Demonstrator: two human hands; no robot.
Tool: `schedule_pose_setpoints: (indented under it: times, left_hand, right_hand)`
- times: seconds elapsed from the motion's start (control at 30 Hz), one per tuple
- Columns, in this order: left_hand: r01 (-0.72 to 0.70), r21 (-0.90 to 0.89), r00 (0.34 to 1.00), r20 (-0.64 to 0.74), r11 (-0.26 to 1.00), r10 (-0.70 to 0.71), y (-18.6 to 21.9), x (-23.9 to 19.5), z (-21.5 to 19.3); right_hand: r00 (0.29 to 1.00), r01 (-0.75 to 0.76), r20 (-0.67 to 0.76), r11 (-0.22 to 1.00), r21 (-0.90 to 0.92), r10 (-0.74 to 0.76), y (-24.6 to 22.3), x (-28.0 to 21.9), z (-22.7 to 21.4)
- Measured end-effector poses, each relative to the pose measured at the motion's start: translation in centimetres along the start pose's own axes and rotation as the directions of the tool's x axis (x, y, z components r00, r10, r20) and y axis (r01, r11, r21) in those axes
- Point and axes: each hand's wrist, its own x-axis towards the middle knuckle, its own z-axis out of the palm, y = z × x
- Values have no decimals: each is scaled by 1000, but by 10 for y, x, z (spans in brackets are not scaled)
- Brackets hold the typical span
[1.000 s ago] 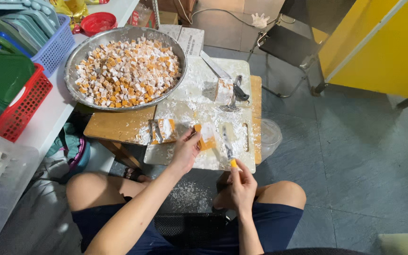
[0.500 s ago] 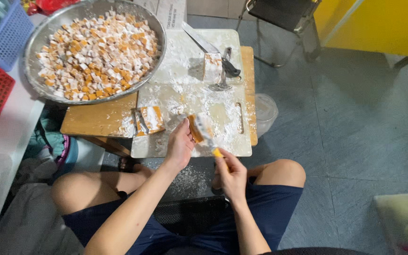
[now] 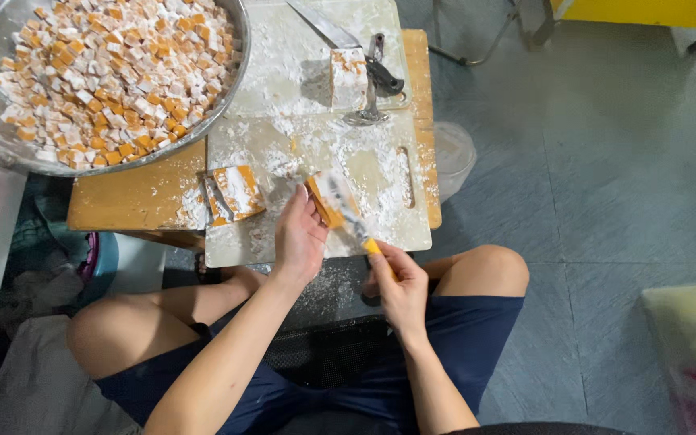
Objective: The person dices orange-colored food blocks on a flour-dusted cutting board using a knife, then places the pieces into a large metal bowl containing diced food.
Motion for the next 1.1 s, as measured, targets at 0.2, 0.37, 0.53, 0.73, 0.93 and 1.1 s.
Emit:
schedule_pose_setpoints:
  times: [0.2, 0.37, 0.53, 0.73, 0.93, 1.1]
  left_hand:
    - [-175, 87, 984, 4, 981, 176, 7, 16, -7]
    - [-707, 646, 702, 592, 287, 396, 24, 17, -13]
    - [-845, 396, 349, 918, -359, 189, 27, 12, -46]
    - [-824, 418, 452, 892, -382, 2, 69, -5, -51]
    - [-769, 611, 639, 748, -190, -178, 98, -22, -30]
    - [-683, 725, 705, 624, -87, -335, 115, -36, -10]
  right_hand:
    - [991, 43, -128, 999, 7, -42, 9, 11, -17]
    - [986, 42, -168, 989, 141, -18, -10, 10, -17]
    - [989, 8, -146, 992, 126, 11, -3, 10, -18]
    - [996, 0, -88, 1000, 29, 3, -11, 7, -12]
    - [996, 56, -57, 966, -254, -73, -16, -1, -7]
    - [994, 89, -9, 850, -519, -109, -26, -10, 1]
